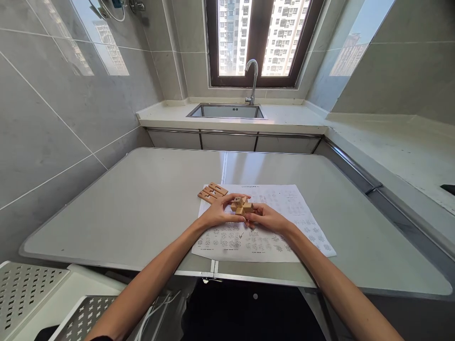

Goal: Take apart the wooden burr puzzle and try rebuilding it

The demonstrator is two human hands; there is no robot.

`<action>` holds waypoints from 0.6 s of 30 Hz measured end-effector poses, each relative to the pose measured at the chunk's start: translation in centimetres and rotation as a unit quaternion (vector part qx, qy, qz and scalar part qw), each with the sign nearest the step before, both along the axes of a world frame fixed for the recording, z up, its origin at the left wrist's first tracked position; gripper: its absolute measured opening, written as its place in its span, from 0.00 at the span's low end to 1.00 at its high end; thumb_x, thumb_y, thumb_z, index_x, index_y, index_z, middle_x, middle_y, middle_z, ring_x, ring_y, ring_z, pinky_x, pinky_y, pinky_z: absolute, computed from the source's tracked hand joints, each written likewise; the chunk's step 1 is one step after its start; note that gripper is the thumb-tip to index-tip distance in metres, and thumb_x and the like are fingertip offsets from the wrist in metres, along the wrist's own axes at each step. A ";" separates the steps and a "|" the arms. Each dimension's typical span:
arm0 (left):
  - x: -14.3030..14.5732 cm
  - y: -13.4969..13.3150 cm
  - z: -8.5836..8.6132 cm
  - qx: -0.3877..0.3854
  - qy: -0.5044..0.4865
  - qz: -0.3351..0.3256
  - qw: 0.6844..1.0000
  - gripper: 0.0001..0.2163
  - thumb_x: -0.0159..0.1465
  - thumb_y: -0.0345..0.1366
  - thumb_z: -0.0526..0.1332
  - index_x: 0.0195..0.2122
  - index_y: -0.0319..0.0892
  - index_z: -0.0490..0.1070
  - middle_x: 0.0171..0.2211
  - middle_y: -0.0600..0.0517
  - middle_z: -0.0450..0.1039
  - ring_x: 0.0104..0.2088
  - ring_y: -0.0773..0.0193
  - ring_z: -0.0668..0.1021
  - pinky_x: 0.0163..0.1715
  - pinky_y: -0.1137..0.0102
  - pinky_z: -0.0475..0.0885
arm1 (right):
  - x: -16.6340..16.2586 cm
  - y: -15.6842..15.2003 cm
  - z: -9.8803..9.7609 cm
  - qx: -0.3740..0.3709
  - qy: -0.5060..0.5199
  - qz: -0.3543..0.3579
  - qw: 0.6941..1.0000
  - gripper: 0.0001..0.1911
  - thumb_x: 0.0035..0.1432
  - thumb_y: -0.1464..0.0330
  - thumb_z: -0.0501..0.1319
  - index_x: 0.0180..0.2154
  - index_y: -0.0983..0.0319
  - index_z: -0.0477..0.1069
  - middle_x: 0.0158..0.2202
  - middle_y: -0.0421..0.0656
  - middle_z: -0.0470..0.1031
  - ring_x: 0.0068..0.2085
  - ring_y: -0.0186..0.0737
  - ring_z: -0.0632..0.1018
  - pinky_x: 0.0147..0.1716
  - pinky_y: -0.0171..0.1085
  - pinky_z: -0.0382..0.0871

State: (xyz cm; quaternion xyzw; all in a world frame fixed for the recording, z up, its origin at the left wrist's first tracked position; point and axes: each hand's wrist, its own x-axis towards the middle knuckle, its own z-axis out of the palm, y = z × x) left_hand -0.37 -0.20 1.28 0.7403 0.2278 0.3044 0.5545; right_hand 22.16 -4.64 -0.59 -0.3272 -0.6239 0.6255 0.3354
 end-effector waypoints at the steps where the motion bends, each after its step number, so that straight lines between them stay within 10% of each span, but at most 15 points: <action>1: 0.0 0.0 0.0 -0.004 0.003 -0.008 1.000 0.30 0.55 0.39 0.77 0.60 0.47 0.74 0.57 0.45 0.76 0.59 0.50 0.76 0.63 0.57 0.69 | 0.0 0.0 0.1 0.004 -0.009 -0.002 1.000 0.22 0.60 0.49 0.68 0.40 0.62 0.76 0.30 0.42 0.77 0.29 0.38 0.75 0.32 0.38 0.70; 18: 0.7 -0.8 -0.4 0.096 0.056 0.107 0.988 0.26 0.53 0.43 0.78 0.49 0.44 0.71 0.54 0.45 0.77 0.53 0.51 0.79 0.58 0.56 0.72 | -1.1 0.0 -1.3 0.160 -0.143 -0.215 0.953 0.06 0.57 0.64 0.64 0.34 0.60 0.73 0.28 0.36 0.71 0.28 0.35 0.65 0.28 0.34 0.59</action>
